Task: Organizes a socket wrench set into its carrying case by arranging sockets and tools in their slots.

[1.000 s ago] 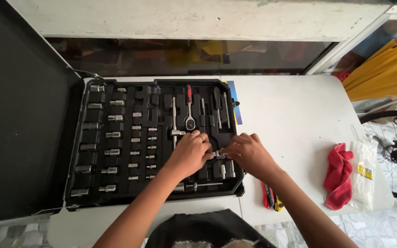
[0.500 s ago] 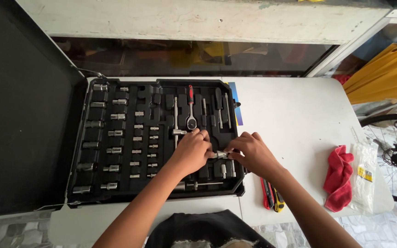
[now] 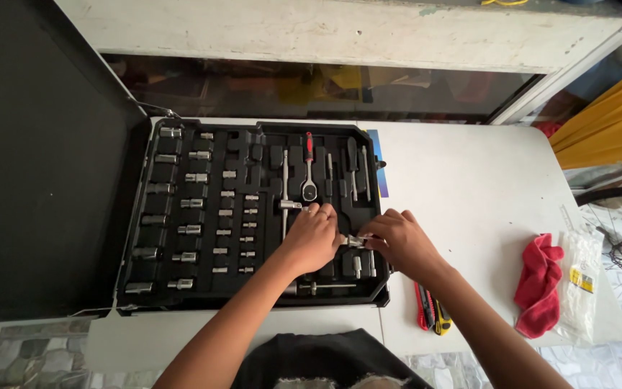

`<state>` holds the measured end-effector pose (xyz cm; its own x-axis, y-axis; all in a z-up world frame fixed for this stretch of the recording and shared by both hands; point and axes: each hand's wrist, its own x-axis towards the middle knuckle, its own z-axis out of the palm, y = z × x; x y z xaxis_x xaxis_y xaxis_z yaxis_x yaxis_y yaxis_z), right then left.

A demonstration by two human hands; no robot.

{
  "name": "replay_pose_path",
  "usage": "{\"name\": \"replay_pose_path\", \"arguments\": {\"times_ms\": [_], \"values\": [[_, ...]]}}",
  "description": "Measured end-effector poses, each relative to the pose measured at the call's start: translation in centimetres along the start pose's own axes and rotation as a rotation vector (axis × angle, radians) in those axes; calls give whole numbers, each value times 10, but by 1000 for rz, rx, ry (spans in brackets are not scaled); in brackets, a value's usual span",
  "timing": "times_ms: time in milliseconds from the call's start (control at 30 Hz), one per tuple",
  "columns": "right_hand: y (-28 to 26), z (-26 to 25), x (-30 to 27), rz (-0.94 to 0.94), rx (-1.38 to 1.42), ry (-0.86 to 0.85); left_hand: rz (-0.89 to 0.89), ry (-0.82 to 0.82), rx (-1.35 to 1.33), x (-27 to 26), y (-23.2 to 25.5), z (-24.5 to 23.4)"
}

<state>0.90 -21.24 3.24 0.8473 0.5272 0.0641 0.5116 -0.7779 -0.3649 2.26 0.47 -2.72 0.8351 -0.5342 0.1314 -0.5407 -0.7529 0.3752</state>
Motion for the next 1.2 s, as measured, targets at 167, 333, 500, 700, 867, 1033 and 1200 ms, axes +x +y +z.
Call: {"name": "replay_pose_path", "arguments": {"times_ms": [167,333,500,700,867,1033,1200], "values": [[0,-2,5,-30,-43,-26,-14,-76,-14,6,1,-8],[6,-1,10,33,-72,-99,-36,-140,-84,17,3,-20],[2,-33,20,-117,144,-46,-77,-128,-308,47,-19,-26],[5,-45,32,34,400,21,-71,11,-598,50,-22,-69],[-9,-53,34,6,346,15,-62,64,-578,38,-22,-79],[-8,-42,33,-18,374,15,-50,107,-562,28,-23,-74],[-4,-18,24,103,578,-157,-80,76,-626,15,-22,-65]]}}
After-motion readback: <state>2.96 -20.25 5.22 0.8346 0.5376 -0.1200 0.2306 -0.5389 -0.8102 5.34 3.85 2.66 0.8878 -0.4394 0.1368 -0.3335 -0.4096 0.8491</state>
